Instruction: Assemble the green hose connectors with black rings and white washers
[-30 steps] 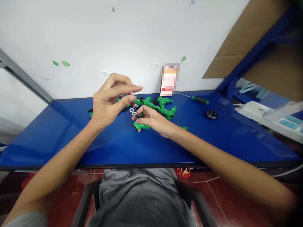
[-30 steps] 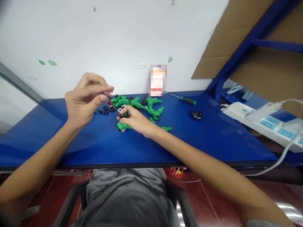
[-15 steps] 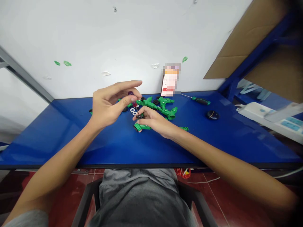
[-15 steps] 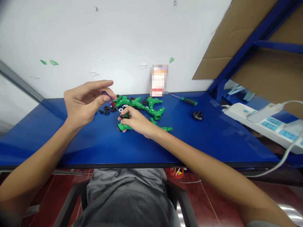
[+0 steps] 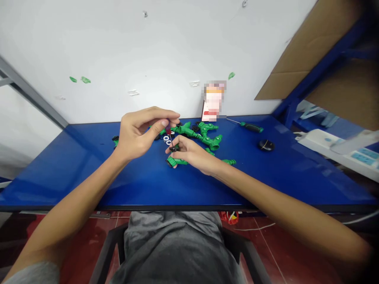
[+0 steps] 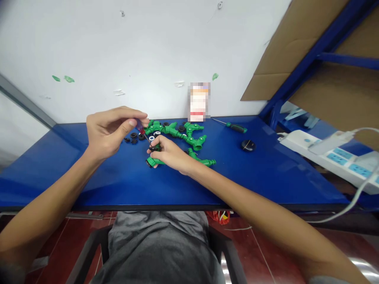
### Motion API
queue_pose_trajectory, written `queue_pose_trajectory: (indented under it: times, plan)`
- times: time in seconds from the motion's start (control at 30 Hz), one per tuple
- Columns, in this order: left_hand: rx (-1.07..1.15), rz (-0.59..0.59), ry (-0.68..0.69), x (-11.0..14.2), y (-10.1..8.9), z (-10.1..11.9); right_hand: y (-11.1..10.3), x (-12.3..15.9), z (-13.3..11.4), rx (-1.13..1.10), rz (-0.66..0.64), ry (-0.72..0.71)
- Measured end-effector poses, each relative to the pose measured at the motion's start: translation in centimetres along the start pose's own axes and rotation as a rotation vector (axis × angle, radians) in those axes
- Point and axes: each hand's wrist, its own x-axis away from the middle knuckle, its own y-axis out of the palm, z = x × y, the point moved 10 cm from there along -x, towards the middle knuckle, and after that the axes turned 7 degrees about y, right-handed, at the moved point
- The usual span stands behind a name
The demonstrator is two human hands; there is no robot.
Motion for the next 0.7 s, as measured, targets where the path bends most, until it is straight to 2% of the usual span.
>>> queue_pose_trajectory:
  times: [0.1, 0.3, 0.47, 0.57, 0.7]
  plan:
    - [0.023, -0.023, -0.016, -0.03, 0.29, -0.2, 0.35, 0.06, 0.2, -0.01, -0.02, 0.0]
    - [0.016, 0.093, -0.017, 0.09, -0.63, -0.38, 0.28, 0.41, -0.32, -0.03, -0.001, -0.021]
    - [0.066, 0.021, -0.078, 0.42, 0.08, -0.39, 0.38, 0.43, -0.03, -0.015, 0.004, 0.0]
    - [0.053, -0.005, -0.034, 0.11, 0.12, -0.23, 0.79, 0.57, -0.21, -0.026, -0.015, -0.009]
    - [-0.029, 0.071, 0.054, -0.17, -0.68, 0.29, 0.92, 0.82, -0.77, -0.039, -0.008, -0.038]
